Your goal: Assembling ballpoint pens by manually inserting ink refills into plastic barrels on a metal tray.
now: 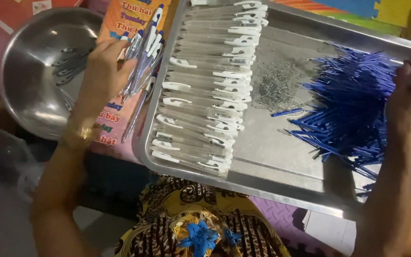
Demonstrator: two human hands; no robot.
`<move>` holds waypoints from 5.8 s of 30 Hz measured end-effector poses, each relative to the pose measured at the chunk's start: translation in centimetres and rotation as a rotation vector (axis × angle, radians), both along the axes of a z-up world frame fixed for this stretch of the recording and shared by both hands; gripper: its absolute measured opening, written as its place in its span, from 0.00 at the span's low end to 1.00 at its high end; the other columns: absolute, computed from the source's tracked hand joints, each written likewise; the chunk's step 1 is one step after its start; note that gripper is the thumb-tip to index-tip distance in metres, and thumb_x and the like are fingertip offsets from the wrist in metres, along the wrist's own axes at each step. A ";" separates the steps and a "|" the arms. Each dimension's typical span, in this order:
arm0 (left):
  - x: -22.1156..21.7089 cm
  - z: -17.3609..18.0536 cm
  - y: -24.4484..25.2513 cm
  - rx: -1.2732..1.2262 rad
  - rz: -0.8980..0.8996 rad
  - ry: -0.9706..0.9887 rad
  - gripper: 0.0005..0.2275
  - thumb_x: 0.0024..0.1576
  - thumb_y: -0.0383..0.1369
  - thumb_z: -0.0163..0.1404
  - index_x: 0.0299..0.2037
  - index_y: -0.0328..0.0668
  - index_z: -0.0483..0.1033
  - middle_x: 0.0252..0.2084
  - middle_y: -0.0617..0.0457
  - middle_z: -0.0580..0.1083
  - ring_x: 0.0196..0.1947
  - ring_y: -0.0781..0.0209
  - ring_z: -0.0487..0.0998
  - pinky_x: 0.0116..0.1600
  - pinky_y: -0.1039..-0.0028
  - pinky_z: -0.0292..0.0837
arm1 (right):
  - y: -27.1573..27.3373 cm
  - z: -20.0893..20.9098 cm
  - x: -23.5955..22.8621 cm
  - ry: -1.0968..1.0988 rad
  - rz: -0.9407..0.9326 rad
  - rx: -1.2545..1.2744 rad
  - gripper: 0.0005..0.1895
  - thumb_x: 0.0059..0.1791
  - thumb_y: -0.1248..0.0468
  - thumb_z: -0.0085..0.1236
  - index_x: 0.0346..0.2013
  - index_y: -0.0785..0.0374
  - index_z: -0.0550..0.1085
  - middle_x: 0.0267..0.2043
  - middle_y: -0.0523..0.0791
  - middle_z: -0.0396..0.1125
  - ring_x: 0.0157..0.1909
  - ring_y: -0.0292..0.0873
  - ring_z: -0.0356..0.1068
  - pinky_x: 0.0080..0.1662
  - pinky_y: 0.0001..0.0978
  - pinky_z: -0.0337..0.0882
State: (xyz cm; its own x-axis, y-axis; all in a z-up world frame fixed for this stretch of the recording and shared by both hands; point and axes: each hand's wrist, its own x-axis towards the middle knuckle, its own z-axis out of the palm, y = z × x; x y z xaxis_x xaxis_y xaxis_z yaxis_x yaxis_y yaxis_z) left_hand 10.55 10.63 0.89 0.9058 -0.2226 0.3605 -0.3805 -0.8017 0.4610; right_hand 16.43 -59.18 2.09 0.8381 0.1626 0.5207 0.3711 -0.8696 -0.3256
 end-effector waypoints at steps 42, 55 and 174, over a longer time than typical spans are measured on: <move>0.5 6.2 -21.6 -1.125 -0.560 0.830 0.20 0.57 0.20 0.65 0.60 0.29 0.79 0.46 0.49 0.81 0.41 0.66 0.86 0.47 0.77 0.89 | 23.7 8.4 -10.6 0.383 0.264 0.883 0.11 0.52 0.70 0.75 0.41 0.71 0.78 0.42 0.57 0.80 0.35 0.39 0.77 0.36 0.28 0.80; -0.2 6.5 -22.3 -1.065 -0.555 0.810 0.21 0.56 0.19 0.66 0.61 0.27 0.80 0.50 0.42 0.83 0.45 0.62 0.86 0.52 0.71 0.89 | 24.3 8.2 -10.7 0.344 0.288 0.834 0.12 0.52 0.70 0.76 0.41 0.75 0.78 0.42 0.60 0.81 0.40 0.45 0.79 0.41 0.34 0.81; -8.9 6.6 -11.7 -0.826 -0.361 0.470 0.16 0.59 0.22 0.68 0.48 0.45 0.73 0.42 0.55 0.82 0.44 0.63 0.94 0.42 0.83 0.94 | 6.7 0.5 -3.3 -0.091 0.136 -0.155 0.34 0.82 0.51 0.36 0.47 0.71 0.79 0.37 0.48 0.73 0.35 0.42 0.75 0.38 0.34 0.71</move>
State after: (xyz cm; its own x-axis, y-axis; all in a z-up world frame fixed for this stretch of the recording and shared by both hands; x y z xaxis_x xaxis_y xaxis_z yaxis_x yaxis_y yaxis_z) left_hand 1.70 -1.07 7.47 0.9234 -0.3532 0.1501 -0.1745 -0.0382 0.9839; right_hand 13.14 -52.50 2.64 0.7539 0.3552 0.5527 0.5100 -0.8467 -0.1516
